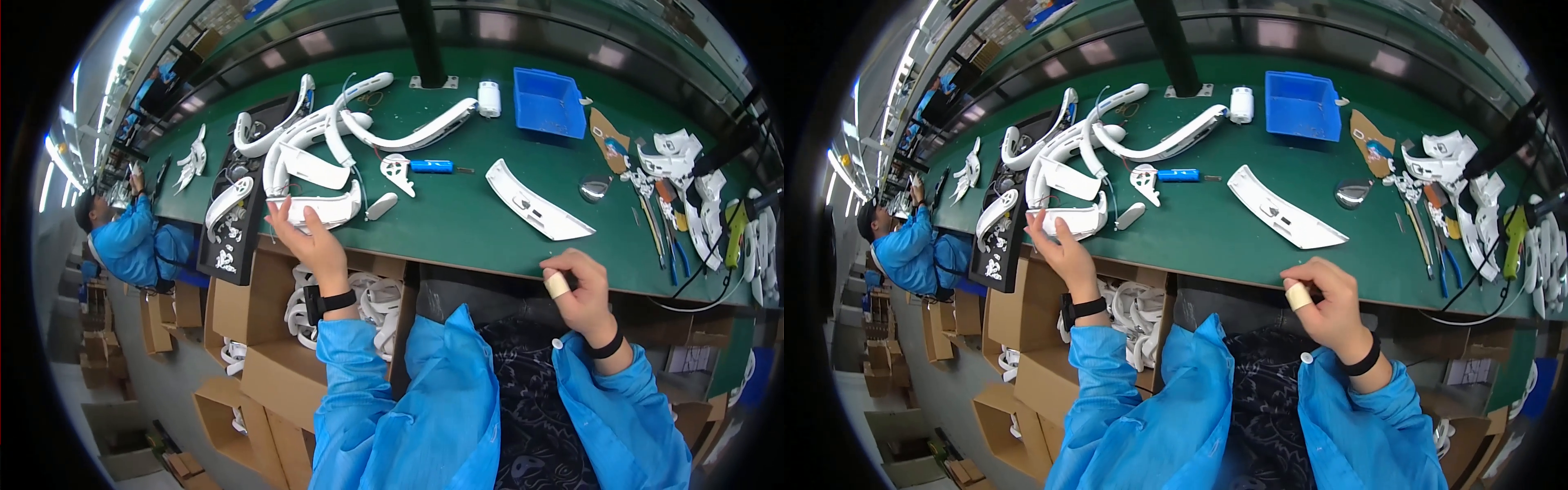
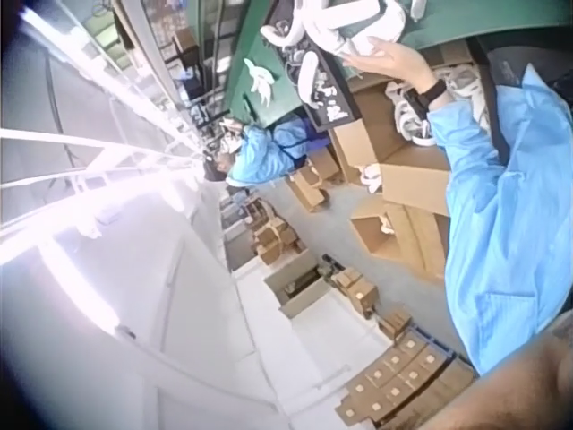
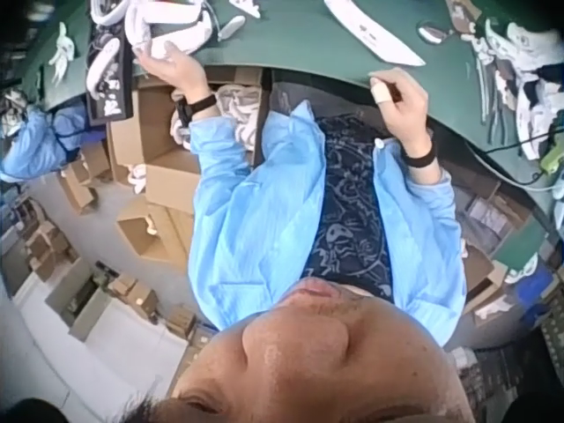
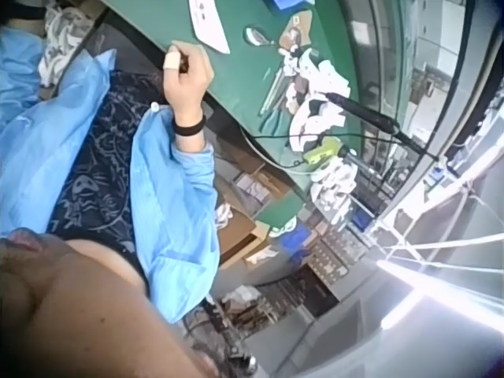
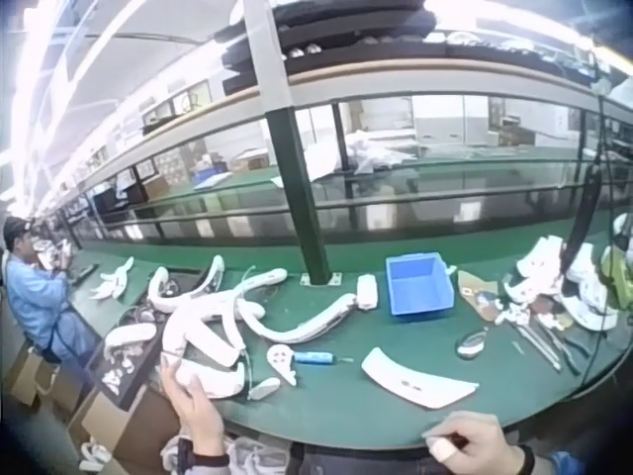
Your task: Assembling the internal battery and external plastic housing of a neck massager device using an electric screwdriver.
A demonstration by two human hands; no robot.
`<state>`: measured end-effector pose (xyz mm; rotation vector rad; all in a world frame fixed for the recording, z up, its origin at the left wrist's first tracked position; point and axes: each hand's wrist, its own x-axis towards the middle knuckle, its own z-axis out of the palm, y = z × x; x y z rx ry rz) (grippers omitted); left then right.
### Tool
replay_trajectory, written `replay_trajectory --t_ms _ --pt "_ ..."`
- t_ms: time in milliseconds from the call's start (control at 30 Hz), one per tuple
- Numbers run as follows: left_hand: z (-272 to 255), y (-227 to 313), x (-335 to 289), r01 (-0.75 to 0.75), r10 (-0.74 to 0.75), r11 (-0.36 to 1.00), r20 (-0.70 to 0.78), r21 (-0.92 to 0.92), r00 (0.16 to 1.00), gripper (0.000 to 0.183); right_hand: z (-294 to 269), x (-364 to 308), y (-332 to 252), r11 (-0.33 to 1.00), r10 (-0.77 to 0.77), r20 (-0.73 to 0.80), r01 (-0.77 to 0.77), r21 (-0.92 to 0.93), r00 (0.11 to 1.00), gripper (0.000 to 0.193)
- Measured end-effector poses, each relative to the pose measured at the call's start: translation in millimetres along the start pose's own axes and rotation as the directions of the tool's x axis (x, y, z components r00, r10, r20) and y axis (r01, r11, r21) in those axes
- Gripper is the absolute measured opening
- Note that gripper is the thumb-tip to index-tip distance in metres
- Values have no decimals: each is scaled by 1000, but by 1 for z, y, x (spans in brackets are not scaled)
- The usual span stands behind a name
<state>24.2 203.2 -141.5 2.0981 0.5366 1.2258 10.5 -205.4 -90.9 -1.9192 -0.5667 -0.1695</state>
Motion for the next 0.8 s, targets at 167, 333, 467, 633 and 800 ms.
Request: replay_trajectory --t_ms 167,333,467,633,800 --pt "-15 -7 -18 -5 -17 974 -94 -228 995 38 -54 -3 26 987 117 -267 -83 134 957 9" --pt "-38 19 -68 254 -266 955 -64 -156 962 35 -105 5 70 885 430 -371 -303 354 823 14" --pt "-55 -47 -145 426 -427 904 49 29 903 21 -113 2 79 859 478 -282 -376 347 832 13" --pt "-64 -71 -256 777 -741 586 538 228 401 17 -112 -5 80 887 461 -259 -434 158 849 9" --pt "-46 -37 -225 963 -836 93 545 253 -63 34 -112 1 77 929 362 -253 -370 17 897 14"
